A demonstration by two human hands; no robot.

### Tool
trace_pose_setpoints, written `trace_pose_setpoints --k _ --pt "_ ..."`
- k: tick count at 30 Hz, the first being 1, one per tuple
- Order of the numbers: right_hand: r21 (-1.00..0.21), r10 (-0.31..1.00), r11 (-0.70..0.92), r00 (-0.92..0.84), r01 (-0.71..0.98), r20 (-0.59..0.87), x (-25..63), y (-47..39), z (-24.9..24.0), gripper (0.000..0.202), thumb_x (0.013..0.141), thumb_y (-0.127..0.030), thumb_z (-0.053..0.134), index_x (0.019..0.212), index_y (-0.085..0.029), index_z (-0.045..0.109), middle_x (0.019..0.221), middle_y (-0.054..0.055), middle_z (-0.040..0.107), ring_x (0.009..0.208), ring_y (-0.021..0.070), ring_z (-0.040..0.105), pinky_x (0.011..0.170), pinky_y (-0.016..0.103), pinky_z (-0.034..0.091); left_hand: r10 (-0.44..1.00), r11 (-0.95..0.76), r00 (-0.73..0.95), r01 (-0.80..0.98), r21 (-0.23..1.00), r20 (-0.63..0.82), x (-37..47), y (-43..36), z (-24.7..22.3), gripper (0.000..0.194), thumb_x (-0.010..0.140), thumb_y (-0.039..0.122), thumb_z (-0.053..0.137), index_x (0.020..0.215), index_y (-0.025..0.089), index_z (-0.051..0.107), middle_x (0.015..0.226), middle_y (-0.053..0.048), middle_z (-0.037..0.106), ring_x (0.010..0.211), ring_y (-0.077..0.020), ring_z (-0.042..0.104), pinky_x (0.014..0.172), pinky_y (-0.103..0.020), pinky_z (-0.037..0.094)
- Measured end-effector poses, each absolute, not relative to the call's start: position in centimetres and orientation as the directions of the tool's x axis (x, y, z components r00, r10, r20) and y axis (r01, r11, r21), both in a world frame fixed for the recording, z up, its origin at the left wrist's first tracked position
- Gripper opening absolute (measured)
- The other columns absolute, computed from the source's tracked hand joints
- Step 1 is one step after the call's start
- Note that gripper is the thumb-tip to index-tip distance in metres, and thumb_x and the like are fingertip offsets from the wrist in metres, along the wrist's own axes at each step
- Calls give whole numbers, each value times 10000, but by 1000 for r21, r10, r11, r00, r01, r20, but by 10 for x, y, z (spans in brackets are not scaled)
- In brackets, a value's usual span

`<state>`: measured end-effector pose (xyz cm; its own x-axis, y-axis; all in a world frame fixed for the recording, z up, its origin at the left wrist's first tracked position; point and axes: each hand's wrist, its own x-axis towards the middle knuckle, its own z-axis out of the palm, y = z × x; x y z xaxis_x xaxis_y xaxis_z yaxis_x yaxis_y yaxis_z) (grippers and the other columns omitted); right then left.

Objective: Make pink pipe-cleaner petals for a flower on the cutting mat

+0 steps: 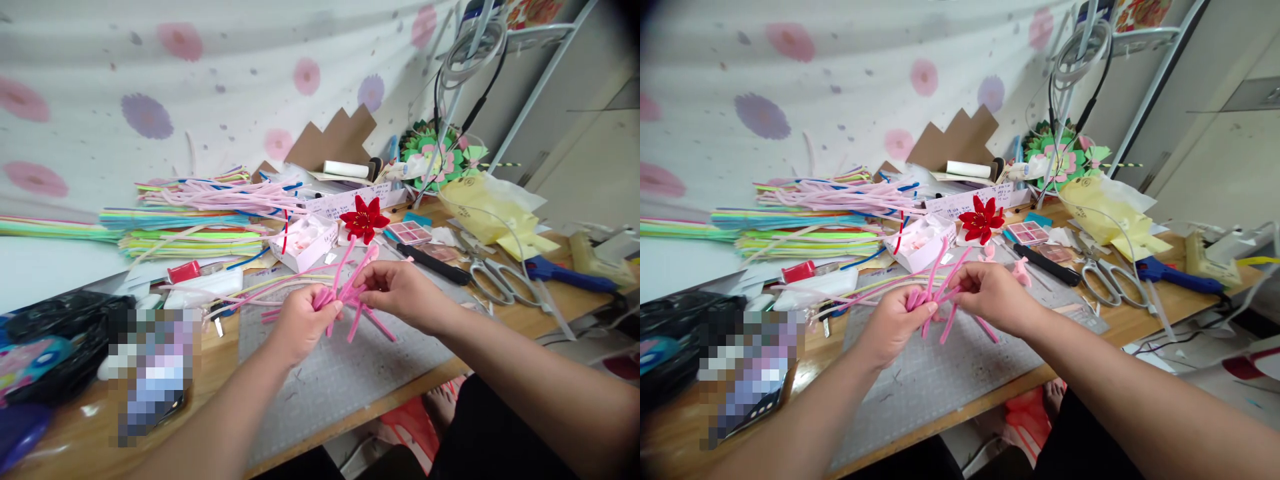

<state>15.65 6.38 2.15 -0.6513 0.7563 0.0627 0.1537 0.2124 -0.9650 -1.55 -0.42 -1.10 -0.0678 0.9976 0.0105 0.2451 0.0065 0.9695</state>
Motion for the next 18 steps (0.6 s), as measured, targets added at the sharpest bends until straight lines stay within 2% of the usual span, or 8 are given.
trace_pose_setpoints --k 4,6,8,10,12,14,16,18 --pt "-953 777 201 -630 227 13 158 63 23 54 717 -191 592 731 -146 619 639 2 584 557 102 498 511 232 378 993 -26 -98 338 941 63 -15 -4 -8 171 766 281 583 647 175 522 554 40 524 518 -105 474 515 -227 365" --pt "-937 799 242 -600 251 46 160 63 27 77 729 -193 562 727 -151 626 621 2 584 545 104 499 506 235 381 989 -45 -121 331 943 89 -16 -2 -9 169 763 288 591 651 173 538 576 36 537 542 -106 481 535 -225 367" --pt "-894 825 351 -543 279 154 163 61 34 88 730 -189 558 734 -158 641 621 4 601 548 111 515 511 239 392 986 -39 -143 286 958 83 -17 -1 -11 159 765 297 592 676 168 568 614 21 572 569 -116 510 557 -231 383" --pt "-809 833 492 -445 321 329 166 59 40 93 729 -174 567 755 -164 656 645 9 630 562 117 537 524 242 406 987 -11 -150 259 966 52 -18 0 -13 180 774 323 584 689 164 590 631 3 601 582 -134 540 566 -243 397" --pt "-688 777 627 -357 367 518 168 57 44 107 728 -139 569 770 -167 664 673 13 650 584 120 556 550 242 420 988 2 -148 284 959 42 -18 1 -14 204 780 344 579 686 163 601 621 -5 609 581 -143 548 562 -249 394" --pt "-566 684 728 -347 387 642 167 55 43 133 729 -100 561 783 -162 665 702 22 661 619 123 572 580 241 431 987 -8 -148 334 942 61 -17 0 -14 205 782 343 579 678 168 602 597 2 594 572 -140 533 557 -246 377" --pt "-488 613 789 -417 374 671 164 55 40 155 733 -70 548 793 -152 665 731 36 664 659 131 584 607 243 438 986 -31 -140 375 926 89 -16 0 -13 207 784 337 583 659 172 591 580 12 567 569 -132 508 561 -243 363" --pt "-448 576 817 -515 363 634 160 54 35 170 738 -56 538 801 -145 669 742 44 660 673 138 584 616 249 439 977 -90 -144 391 916 157 -15 -1 -11 248 765 334 616 592 168 552 610 11 542 616 -129 497 595 -241 366"
